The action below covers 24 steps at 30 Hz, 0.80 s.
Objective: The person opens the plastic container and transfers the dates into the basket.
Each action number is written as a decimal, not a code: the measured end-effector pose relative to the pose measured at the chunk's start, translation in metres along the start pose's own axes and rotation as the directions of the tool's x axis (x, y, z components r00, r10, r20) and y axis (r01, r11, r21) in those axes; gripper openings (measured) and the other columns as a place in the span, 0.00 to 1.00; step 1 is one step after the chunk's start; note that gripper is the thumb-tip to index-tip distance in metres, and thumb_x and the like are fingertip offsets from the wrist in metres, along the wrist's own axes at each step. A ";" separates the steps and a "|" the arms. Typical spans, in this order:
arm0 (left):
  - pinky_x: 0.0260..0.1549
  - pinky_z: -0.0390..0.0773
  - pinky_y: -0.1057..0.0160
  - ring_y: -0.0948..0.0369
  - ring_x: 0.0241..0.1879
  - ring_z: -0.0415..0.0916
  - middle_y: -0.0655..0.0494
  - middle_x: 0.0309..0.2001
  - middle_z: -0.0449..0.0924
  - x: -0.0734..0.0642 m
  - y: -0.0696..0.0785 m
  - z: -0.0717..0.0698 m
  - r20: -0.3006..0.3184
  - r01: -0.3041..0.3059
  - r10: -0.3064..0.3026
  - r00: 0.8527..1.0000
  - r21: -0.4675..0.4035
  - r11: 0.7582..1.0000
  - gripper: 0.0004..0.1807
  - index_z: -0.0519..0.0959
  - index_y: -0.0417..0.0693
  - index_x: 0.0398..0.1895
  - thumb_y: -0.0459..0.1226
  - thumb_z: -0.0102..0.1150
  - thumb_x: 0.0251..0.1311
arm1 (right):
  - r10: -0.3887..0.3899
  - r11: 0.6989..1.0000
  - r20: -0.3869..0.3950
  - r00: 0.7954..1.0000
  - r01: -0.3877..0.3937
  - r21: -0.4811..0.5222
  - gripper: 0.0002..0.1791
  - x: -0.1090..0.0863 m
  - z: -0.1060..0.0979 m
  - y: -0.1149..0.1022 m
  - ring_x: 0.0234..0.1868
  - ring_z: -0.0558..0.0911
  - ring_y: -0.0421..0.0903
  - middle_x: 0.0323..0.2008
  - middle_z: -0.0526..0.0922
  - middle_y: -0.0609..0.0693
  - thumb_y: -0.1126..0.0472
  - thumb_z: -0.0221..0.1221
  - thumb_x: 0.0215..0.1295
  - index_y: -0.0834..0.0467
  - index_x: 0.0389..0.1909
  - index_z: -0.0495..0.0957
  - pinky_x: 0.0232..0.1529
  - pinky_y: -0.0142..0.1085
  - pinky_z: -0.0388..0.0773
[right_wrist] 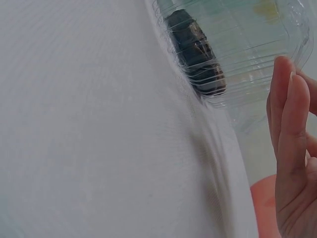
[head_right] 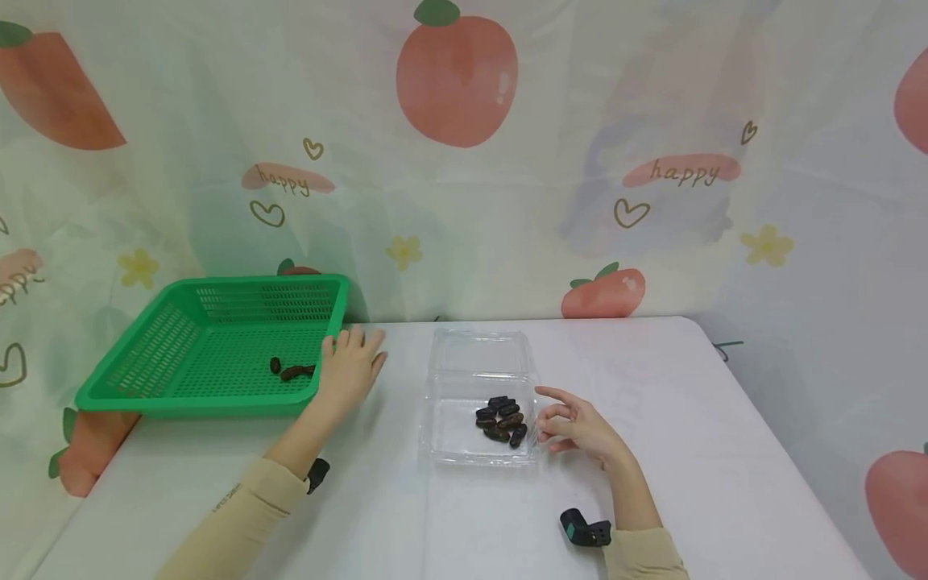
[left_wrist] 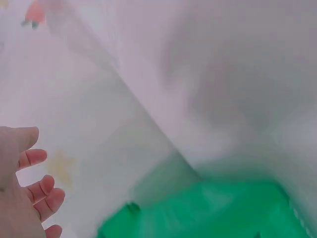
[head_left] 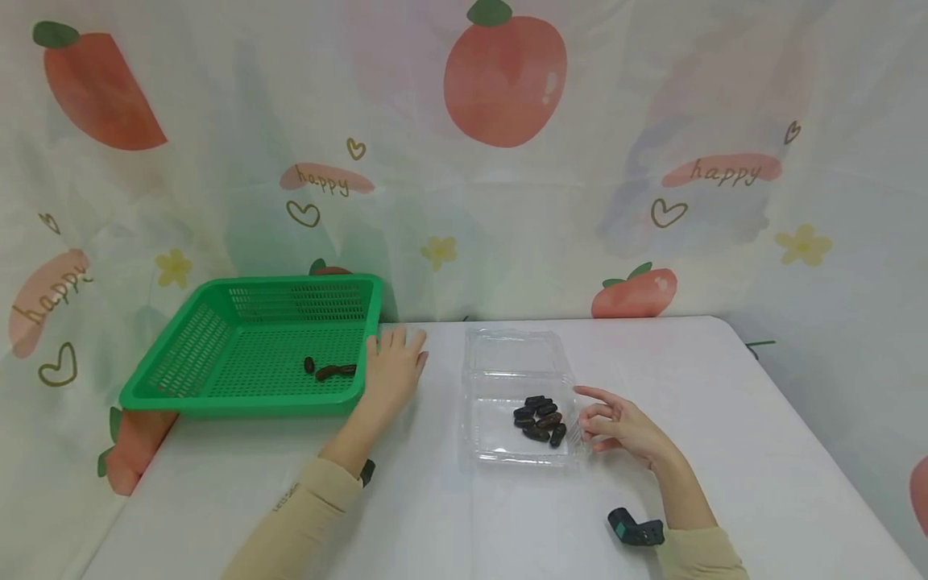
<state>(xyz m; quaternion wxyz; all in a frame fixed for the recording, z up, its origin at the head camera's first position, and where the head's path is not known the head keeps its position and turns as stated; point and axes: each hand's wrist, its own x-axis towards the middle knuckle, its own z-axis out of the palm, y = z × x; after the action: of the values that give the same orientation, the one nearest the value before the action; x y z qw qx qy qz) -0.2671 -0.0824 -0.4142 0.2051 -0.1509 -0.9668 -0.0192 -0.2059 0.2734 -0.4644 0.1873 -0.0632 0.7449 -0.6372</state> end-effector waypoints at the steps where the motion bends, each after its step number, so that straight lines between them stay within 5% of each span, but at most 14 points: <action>1: 0.44 0.61 0.52 0.52 0.41 0.65 0.49 0.40 0.67 -0.002 0.006 0.002 0.002 -0.016 0.016 1.000 -0.003 1.000 0.14 0.70 0.54 0.50 0.45 0.52 0.63 | 0.000 1.000 0.000 1.000 0.000 -0.001 0.38 0.000 0.000 0.000 0.29 0.79 0.39 0.32 0.77 0.45 0.65 0.57 0.61 0.65 0.68 0.48 0.27 0.33 0.79; 9: 0.47 0.62 0.53 0.55 0.44 0.66 0.55 0.43 0.69 -0.008 0.049 0.015 0.052 -0.131 0.131 0.990 -0.018 0.991 0.15 0.70 0.58 0.52 0.47 0.50 0.64 | 0.007 1.000 0.001 1.000 -0.007 0.003 0.38 -0.001 0.001 -0.001 0.29 0.79 0.39 0.32 0.77 0.46 0.65 0.57 0.61 0.64 0.68 0.49 0.28 0.34 0.79; 24: 0.51 0.63 0.57 0.61 0.47 0.67 0.61 0.46 0.68 -0.014 0.106 0.033 0.078 -0.326 0.322 0.943 0.043 0.944 0.15 0.68 0.63 0.50 0.50 0.51 0.61 | -0.002 1.000 0.007 1.000 0.001 0.022 0.38 0.000 0.000 -0.001 0.29 0.79 0.39 0.32 0.77 0.46 0.66 0.57 0.61 0.66 0.67 0.48 0.27 0.34 0.79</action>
<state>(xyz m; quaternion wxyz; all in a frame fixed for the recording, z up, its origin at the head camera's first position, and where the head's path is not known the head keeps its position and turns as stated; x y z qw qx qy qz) -0.2358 0.0178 -0.4523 0.1757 -0.3028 -0.9356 0.0466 -0.2057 0.2729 -0.4637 0.1900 -0.0639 0.7372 -0.6452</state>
